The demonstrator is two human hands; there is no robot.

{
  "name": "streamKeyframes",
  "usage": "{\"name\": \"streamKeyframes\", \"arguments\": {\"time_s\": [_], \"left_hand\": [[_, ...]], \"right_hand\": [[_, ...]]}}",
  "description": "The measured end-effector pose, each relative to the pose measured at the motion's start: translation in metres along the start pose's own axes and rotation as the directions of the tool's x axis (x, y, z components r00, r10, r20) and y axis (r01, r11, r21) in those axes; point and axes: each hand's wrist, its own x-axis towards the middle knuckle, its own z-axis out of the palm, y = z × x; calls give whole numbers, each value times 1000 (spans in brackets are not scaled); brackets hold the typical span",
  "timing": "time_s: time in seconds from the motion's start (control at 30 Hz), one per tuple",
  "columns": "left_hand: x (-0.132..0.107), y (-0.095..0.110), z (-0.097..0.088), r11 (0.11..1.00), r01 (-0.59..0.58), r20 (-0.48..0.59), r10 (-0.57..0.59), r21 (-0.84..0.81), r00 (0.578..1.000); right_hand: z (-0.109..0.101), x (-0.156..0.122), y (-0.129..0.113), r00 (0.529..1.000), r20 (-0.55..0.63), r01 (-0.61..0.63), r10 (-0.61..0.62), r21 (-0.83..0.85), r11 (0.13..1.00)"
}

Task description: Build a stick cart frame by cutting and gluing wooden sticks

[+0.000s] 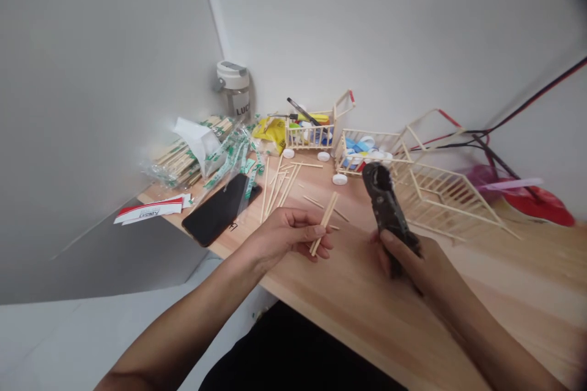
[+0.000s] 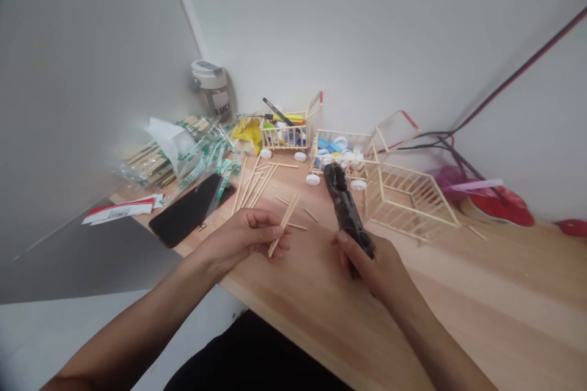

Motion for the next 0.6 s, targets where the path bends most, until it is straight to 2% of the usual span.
{"name": "streamKeyframes", "arguments": {"time_s": [0.1, 0.2, 0.37, 0.6], "left_hand": [[7, -6, 16, 998, 65, 74, -64, -23, 995], [13, -11, 33, 995, 94, 142, -89, -26, 986], [24, -15, 49, 995, 84, 176, -91, 48, 980], [32, -20, 54, 993, 61, 146, -75, 99, 986]], "right_hand": [[1, -2, -3, 1000, -12, -4, 7, 237, 972], [2, -3, -5, 999, -31, 45, -36, 357, 933], [3, -6, -4, 997, -75, 33, -8, 341, 939], [4, -8, -10, 991, -125, -13, 53, 299, 954]]}}
